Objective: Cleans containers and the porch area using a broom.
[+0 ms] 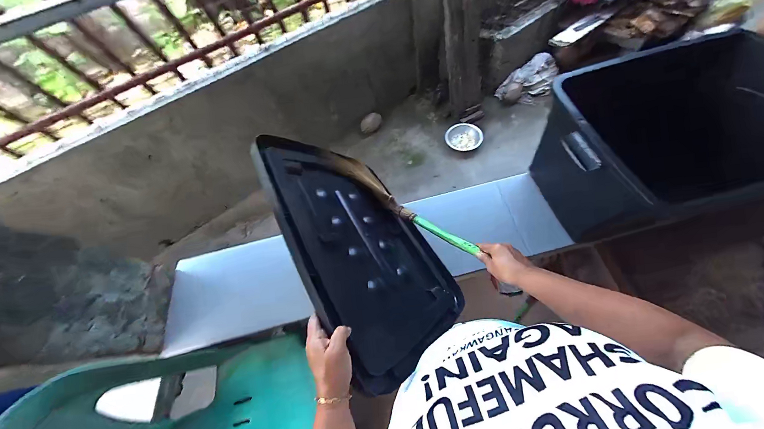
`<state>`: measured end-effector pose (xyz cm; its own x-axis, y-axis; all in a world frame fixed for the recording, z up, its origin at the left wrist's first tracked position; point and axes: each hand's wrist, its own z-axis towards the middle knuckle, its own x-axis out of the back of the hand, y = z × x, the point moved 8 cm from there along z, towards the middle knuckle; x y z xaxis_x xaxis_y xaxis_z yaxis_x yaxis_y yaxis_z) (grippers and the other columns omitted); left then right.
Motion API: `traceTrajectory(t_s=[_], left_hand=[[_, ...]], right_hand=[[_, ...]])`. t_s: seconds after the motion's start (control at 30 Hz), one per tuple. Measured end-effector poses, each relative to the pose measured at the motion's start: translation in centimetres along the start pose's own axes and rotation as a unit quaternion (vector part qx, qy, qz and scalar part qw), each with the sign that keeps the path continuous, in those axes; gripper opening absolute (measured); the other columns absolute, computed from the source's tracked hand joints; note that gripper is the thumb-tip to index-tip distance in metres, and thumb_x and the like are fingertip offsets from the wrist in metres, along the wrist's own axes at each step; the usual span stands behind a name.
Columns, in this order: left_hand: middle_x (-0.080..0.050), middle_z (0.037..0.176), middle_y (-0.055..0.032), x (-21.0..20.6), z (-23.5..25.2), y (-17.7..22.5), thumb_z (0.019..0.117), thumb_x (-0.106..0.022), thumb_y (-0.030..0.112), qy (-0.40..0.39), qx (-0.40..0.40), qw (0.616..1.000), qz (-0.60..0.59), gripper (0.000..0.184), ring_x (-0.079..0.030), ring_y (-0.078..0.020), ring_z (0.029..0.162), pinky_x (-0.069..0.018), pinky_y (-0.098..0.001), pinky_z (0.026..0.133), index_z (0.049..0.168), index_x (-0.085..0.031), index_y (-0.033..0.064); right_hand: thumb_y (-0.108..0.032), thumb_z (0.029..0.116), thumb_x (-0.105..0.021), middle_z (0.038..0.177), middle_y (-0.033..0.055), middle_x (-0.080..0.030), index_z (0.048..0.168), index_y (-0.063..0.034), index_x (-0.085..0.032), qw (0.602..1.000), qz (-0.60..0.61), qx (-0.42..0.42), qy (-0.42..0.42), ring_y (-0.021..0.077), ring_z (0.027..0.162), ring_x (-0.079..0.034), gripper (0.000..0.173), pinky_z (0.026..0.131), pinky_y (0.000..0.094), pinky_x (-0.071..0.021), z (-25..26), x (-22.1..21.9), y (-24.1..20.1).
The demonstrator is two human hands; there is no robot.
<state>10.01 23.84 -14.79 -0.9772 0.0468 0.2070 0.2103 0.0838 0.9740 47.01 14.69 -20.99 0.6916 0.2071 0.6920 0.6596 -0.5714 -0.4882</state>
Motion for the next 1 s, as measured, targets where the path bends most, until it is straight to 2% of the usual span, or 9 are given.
traceTrajectory(t_s=[0.1,0.2,0.33,0.43,0.53,0.63,0.77,0.9,1.0], left_hand=[[-0.066,0.116,-0.0139,-0.4,0.7,0.4,0.0755,-0.055,0.004,-0.010,-0.024,1.000,0.006,0.060,-0.066,-0.0055,0.099,-0.0556,-0.0243,0.086,0.134,-0.050,-0.0098],[-0.066,0.112,-0.0133,-0.7,1.0,0.3,0.0758,-0.055,0.004,-0.012,-0.031,0.999,0.010,0.058,-0.065,-0.0028,0.095,-0.0548,-0.0217,0.084,0.131,-0.051,-0.0114],[-0.065,0.105,-0.0069,-0.8,2.2,-0.4,0.0769,-0.054,0.004,-0.009,-0.025,1.000,-0.001,0.051,-0.064,0.0016,0.089,-0.0535,-0.0180,0.079,0.126,-0.052,-0.0095],[-0.061,0.101,-0.0071,-0.2,2.7,-2.1,0.0791,-0.054,0.004,0.013,0.003,1.000,-0.003,0.045,-0.061,0.0001,0.086,-0.0515,-0.0191,0.079,0.122,-0.053,-0.0099],[-0.060,0.109,-0.0128,0.9,3.2,-5.3,0.0819,-0.051,0.004,0.026,0.026,0.999,-0.001,0.049,-0.060,-0.0030,0.090,-0.0509,-0.0217,0.082,0.128,-0.050,-0.0125],[-0.059,0.118,-0.0186,2.4,3.1,-9.6,0.0843,-0.049,0.002,0.030,0.054,0.998,0.020,0.051,-0.059,-0.0078,0.098,-0.0496,-0.0257,0.089,0.133,-0.047,-0.0138],[-0.053,0.140,-0.0321,4.6,2.3,-16.2,0.0876,-0.051,-0.006,0.003,0.157,0.980,0.119,0.057,-0.055,-0.0363,0.126,-0.0448,-0.0526,0.105,0.145,-0.046,-0.0093],[-0.057,0.135,-0.0320,5.4,2.1,-21.3,0.0936,-0.053,-0.008,0.018,0.243,0.955,0.171,0.043,-0.057,-0.0419,0.121,-0.0461,-0.0599,0.099,0.137,-0.056,-0.0068],[-0.058,0.136,-0.0298,5.7,2.4,-23.0,0.0936,-0.054,-0.009,0.030,0.264,0.943,0.198,0.043,-0.057,-0.0419,0.125,-0.0450,-0.0603,0.103,0.137,-0.057,-0.0040]], right_hand=[[-0.037,0.1100,-0.041,0.120,0.0177,-0.071,0.149,-0.0137,-0.054,0.994,0.057,0.087,0.024,0.0316,0.110,-0.069,0.048,0.101,0.0523,-0.0509,-4.2,0.3,0.5],[-0.033,0.1073,-0.048,0.122,0.0137,-0.073,0.142,-0.0138,-0.062,0.978,0.083,0.187,0.044,0.0266,0.111,-0.071,0.043,0.100,0.0506,-0.0533,-9.5,-0.8,4.1],[-0.037,0.1091,-0.044,0.120,0.0183,-0.072,0.149,-0.0226,-0.056,0.999,-0.024,-0.039,0.006,0.0382,0.112,-0.068,0.044,0.099,0.0584,-0.0500,-12.8,-2.3,14.5],[-0.031,0.1081,-0.048,0.113,0.0217,-0.074,0.145,-0.0122,-0.059,0.991,0.034,-0.018,0.129,0.0388,0.103,-0.072,0.043,0.095,0.0555,-0.0534,-15.1,-1.7,14.2],[-0.029,0.1034,-0.055,0.102,0.0176,-0.076,0.135,-0.0107,-0.068,0.954,0.040,0.130,0.268,0.0323,0.084,-0.075,0.039,0.078,0.0491,-0.0605,-17.1,-1.2,11.1],[-0.038,0.1011,-0.055,0.077,0.0118,-0.069,0.129,-0.0180,-0.074,0.907,-0.067,0.165,0.381,0.0251,0.056,-0.065,0.039,0.049,0.0414,-0.0533,-19.8,0.7,9.1],[-0.033,0.1033,-0.056,0.087,0.0162,-0.071,0.134,-0.0150,-0.070,0.872,-0.096,0.069,0.475,0.0291,0.066,-0.068,0.039,0.056,0.0451,-0.0568,-24.9,7.7,7.3],[-0.026,0.1047,-0.054,0.093,0.0217,-0.073,0.138,-0.0062,-0.066,0.839,-0.102,-0.031,0.534,0.0343,0.073,-0.070,0.040,0.065,0.0470,-0.0583,-29.8,9.7,9.7],[-0.024,0.1066,-0.052,0.103,0.0284,-0.073,0.144,-0.0097,-0.061,0.875,-0.078,-0.219,0.424,0.0494,0.085,-0.071,0.040,0.074,0.0677,-0.0540,-32.6,5.3,15.2]])
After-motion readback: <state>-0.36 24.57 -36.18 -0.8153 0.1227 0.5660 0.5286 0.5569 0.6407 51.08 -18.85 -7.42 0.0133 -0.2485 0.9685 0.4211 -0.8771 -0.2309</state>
